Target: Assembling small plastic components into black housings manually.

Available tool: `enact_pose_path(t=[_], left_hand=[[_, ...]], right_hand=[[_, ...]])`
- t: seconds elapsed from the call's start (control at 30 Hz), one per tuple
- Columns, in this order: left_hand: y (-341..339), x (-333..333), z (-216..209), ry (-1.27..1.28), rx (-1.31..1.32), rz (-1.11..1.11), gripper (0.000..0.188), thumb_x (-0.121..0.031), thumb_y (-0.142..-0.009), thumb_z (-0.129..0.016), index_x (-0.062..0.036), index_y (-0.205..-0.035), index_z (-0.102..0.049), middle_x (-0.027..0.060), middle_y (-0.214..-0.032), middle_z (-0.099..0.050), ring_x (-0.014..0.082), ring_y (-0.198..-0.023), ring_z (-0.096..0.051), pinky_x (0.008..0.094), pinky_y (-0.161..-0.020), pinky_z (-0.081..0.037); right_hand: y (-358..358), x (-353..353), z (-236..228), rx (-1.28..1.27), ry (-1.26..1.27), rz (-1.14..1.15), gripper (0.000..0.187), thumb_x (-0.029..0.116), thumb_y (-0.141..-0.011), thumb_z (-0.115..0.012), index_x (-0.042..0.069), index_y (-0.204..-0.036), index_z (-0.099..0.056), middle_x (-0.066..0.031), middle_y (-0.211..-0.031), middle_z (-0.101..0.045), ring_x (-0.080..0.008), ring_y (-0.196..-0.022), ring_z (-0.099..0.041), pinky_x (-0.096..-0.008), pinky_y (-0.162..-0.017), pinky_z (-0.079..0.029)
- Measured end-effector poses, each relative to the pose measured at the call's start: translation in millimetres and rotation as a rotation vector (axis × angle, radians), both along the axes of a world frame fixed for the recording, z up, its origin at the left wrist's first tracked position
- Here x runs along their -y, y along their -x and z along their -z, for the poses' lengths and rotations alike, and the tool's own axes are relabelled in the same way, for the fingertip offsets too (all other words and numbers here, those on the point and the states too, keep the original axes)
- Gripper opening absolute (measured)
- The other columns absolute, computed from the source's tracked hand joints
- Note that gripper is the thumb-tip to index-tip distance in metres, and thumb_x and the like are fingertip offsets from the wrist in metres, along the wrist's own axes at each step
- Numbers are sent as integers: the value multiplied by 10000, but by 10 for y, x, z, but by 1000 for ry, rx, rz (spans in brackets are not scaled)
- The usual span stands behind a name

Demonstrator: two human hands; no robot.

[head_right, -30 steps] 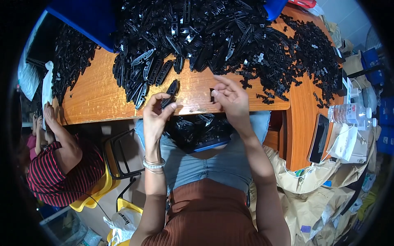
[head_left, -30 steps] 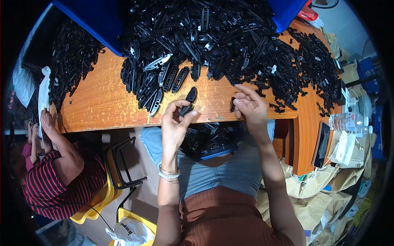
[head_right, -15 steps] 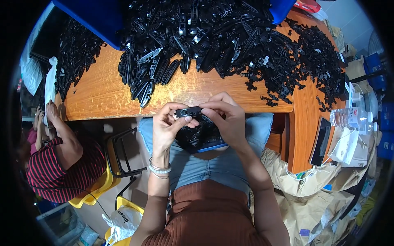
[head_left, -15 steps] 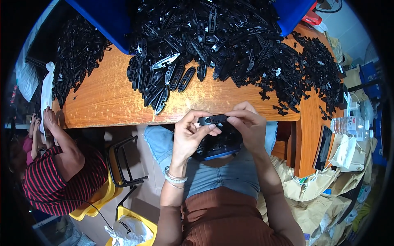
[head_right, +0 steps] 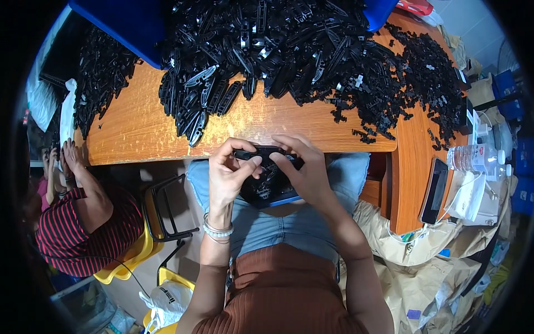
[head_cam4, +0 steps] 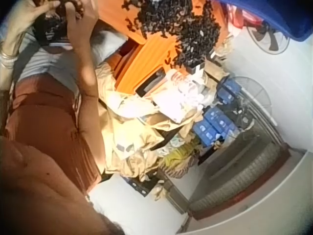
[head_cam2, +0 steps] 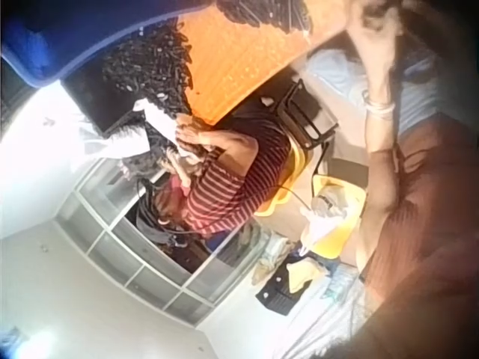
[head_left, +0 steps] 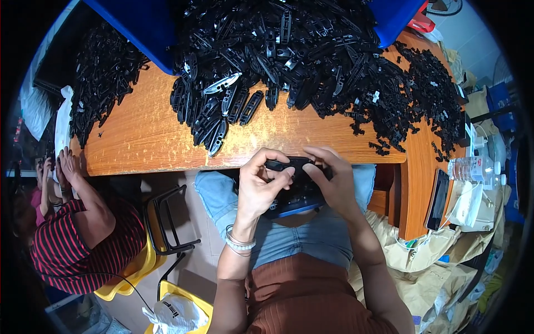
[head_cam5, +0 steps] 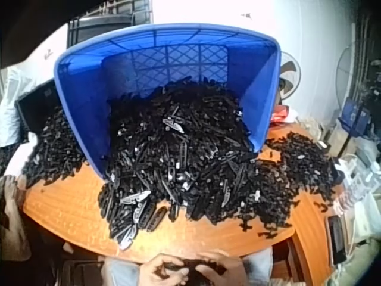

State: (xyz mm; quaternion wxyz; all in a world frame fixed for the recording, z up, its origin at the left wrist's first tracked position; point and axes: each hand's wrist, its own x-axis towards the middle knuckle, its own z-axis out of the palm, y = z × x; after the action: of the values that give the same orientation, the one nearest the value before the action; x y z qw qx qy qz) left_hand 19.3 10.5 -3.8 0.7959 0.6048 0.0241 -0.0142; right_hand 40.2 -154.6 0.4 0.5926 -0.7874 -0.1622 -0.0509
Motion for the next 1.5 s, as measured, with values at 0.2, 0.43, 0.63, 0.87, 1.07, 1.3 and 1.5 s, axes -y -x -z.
enact_pose_path(t=[0.2,0.43,0.63,0.87,1.07,1.3,1.5], left_hand=[[25,42,-47,-98,-34,-10,140,70,-792,-638,5,-887,-558,-2,-647,-581,32,-516,-544,151,-459,-411],[117,41,67,-13,-15,65,120,57,-823,-595,40,-940,-576,63,-659,-624,112,-553,-606,196,-525,-478],[63,-273,58,-529,57,278,161,-80,-833,-644,49,-928,-659,104,-779,-676,172,-639,-649,240,-625,-513],[-699,-298,22,-1343,411,-428,276,-137,-794,-670,2,-1013,-575,162,-916,-560,351,-699,-599,403,-584,-475],[-792,-282,91,-1362,349,-363,241,-115,-751,-673,17,-908,-545,197,-835,-542,380,-663,-579,428,-561,-460],[-437,-163,125,-340,40,-207,236,-44,-897,-543,4,-1118,-476,12,-713,-517,60,-543,-486,202,-455,-363],[-298,-86,103,54,1,-1,189,-40,-933,-478,-36,-1121,-460,18,-717,-514,64,-519,-496,178,-418,-341]], right_hand=[[30,89,69,-262,-69,-115,233,7,-796,-658,-9,-1028,-649,13,-786,-534,-52,-682,-430,-191,-620,-360],[171,74,63,-152,-63,-30,172,68,-790,-682,19,-954,-662,-48,-769,-585,-116,-628,-486,-247,-586,-405],[48,448,242,-35,161,-11,125,39,-794,-659,-6,-910,-650,-83,-810,-613,-162,-686,-576,-282,-608,-437],[-506,518,180,411,708,578,114,75,-823,-638,2,-909,-619,-138,-844,-568,-304,-753,-572,-384,-667,-460],[-396,360,349,421,550,446,145,30,-802,-620,-12,-933,-574,-152,-911,-549,-345,-808,-564,-405,-679,-459],[-374,366,359,408,612,498,159,-41,-778,-613,-19,-926,-561,-163,-879,-567,-328,-846,-559,-409,-741,-444],[-390,393,401,573,470,465,136,-83,-762,-638,-42,-874,-571,-149,-854,-569,-265,-761,-582,-331,-645,-477]])
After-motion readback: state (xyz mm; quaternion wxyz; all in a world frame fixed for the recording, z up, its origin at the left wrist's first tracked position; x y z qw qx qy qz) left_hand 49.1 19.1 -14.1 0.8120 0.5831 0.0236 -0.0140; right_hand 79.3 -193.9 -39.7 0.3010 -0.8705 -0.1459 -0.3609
